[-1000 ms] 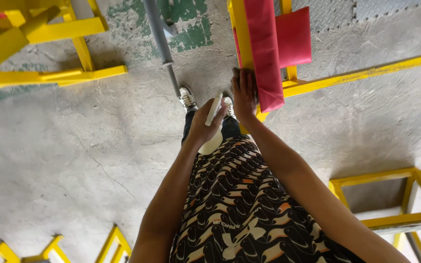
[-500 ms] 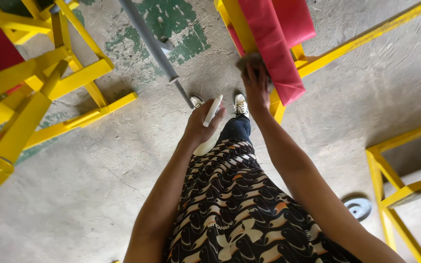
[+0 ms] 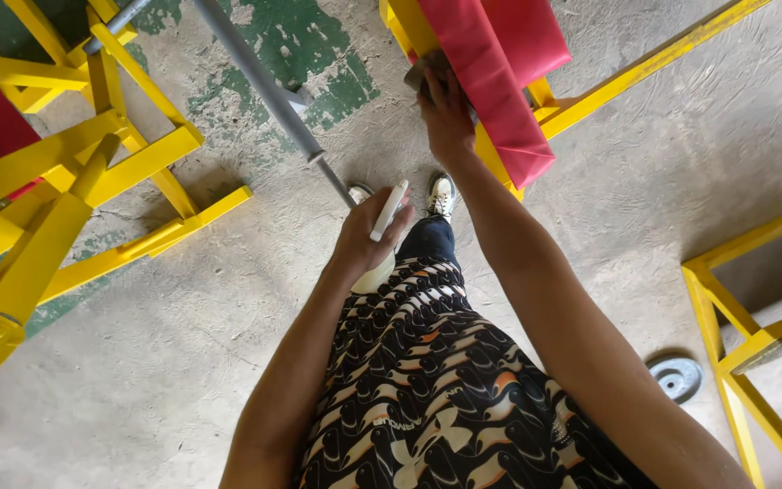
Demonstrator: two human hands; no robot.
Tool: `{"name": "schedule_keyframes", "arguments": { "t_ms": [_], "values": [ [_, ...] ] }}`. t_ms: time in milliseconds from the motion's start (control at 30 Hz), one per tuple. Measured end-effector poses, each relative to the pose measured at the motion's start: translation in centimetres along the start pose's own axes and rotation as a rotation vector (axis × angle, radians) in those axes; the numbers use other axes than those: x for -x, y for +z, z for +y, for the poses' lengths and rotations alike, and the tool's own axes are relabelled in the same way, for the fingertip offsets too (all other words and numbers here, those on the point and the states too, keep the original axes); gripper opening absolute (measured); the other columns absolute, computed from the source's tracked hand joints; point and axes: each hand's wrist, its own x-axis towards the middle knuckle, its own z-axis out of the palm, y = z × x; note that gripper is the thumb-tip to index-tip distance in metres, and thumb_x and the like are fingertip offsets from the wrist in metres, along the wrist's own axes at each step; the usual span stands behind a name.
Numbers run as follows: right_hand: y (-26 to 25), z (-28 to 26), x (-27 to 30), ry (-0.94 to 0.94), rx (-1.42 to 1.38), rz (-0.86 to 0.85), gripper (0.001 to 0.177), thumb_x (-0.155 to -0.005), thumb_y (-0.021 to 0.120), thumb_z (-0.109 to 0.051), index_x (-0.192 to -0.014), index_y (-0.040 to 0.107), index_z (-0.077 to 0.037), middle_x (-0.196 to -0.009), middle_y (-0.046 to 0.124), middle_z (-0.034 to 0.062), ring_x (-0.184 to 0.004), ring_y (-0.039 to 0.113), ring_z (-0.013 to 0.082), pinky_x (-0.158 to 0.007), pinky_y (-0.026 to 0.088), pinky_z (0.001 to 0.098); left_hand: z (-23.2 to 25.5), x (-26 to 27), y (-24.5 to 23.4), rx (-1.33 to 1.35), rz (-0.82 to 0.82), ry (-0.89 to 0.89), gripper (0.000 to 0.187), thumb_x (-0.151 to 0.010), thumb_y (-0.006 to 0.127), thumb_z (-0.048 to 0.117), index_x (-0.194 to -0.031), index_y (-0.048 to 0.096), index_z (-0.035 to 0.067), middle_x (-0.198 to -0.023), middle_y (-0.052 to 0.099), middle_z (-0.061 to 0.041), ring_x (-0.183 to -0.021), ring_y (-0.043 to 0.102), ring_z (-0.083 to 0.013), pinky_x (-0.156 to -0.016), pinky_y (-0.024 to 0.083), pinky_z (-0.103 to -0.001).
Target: Cleaning various parts of yellow gym equipment and weight plates using a spray bottle and cloth.
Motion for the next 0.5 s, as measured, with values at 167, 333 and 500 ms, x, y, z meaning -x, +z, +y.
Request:
{"name": "schedule_keyframes", "arguments": {
  "t_ms": [167, 333, 500],
  "values": [
    [-0.4, 0.9, 4.6, 0.001, 0.197, -0.048, 0.050, -0.094, 0.064, -0.016, -0.143, 0.061, -0.021, -0.167, 0.031, 0.0062, -0.149, 0.031, 0.0425, -0.109, 0.046, 0.0535, 1.4, 0.7, 0.4, 0.026, 0.054, 0.000, 0.053, -0.098, 0.058, 0.046, -0.138, 0.060, 0.012, -0.121, 0.075, -0.012, -0.101, 0.077, -0.0244, -0.085, 0.061, -0.038],
    [-4.5, 0.4, 11.3, 0.042, 0.198, -0.122, 0.057, -0.092, 0.065, -0.014, -0.147, 0.057, -0.020, -0.167, 0.031, 0.0093, -0.142, 0.039, 0.0453, -0.103, 0.053, 0.0532, 1.8, 0.2, 2.7, 0.122, 0.121, 0.070, 0.048, -0.098, 0.062, 0.041, -0.133, 0.064, 0.008, -0.119, 0.077, -0.013, -0.107, 0.077, -0.0250, -0.091, 0.061, -0.037],
    [-13.6, -1.0, 13.3, 0.202, -0.416, -0.316, 0.070, -0.082, 0.067, -0.001, -0.148, 0.055, -0.020, -0.159, 0.038, 0.0174, -0.126, 0.057, 0.0430, -0.093, 0.056, 0.0493, 4.0, -0.3, 4.9, 0.214, 0.077, 0.054, 0.050, -0.098, 0.060, 0.041, -0.135, 0.062, 0.007, -0.124, 0.074, -0.014, -0.107, 0.077, -0.0229, -0.090, 0.062, -0.035]
  ]
}}
